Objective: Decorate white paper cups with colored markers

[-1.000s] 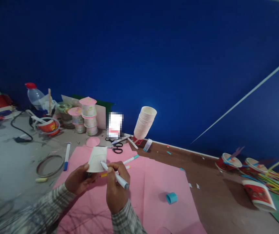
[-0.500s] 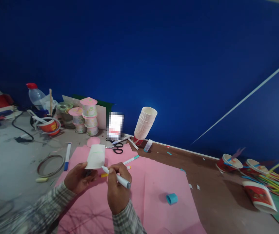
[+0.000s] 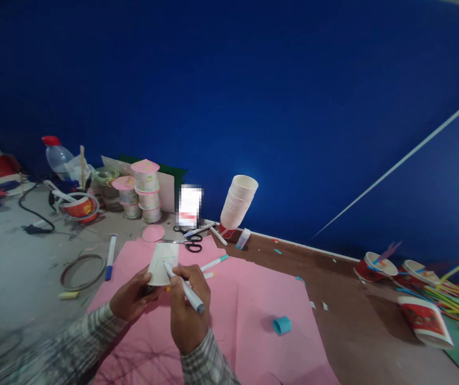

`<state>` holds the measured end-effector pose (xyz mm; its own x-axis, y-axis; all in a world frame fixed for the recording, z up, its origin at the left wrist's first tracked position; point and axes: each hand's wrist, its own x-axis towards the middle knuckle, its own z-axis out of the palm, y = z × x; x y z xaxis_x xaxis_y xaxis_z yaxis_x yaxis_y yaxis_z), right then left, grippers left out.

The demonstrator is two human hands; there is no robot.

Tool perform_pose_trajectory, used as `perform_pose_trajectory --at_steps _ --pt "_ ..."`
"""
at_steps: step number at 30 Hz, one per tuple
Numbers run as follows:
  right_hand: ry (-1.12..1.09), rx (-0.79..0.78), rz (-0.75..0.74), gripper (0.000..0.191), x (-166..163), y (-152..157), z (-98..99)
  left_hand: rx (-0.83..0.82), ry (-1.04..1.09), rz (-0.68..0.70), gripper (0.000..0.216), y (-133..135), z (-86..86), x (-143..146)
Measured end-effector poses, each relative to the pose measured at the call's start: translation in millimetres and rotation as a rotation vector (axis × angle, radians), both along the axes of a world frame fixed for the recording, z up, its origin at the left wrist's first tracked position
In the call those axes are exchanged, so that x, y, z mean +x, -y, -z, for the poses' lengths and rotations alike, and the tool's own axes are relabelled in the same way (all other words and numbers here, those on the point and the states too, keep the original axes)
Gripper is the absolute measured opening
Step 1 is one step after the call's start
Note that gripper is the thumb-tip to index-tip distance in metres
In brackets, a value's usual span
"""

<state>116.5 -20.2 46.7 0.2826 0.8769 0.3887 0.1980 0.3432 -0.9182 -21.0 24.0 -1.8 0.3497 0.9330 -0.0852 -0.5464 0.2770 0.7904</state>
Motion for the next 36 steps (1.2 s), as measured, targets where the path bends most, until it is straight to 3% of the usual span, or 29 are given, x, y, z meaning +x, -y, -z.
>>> perform_pose_trajectory --at_steps 10,22,28,36 --pt "0.037 0.002 0.000 0.014 -1.0 -0.2 0.1 0.038 -0.041 0.028 0.024 0.5 3.3 -0.8" --pt "0.084 -0.029 0.064 0.019 5.6 0.1 -1.0 -0.030 0.040 -0.049 0.021 -3.6 -2.7 -2.5" --pt "0.007 -0.017 0.017 0.017 4.7 2.0 -3.8 0.013 -0.010 -0.018 0.025 -1.5 0.0 -0.5" --pt "0.072 0.015 -0.004 0.013 -2.1 0.1 2.0 0.073 -0.112 -0.024 0.025 -0.6 2.9 1.2"
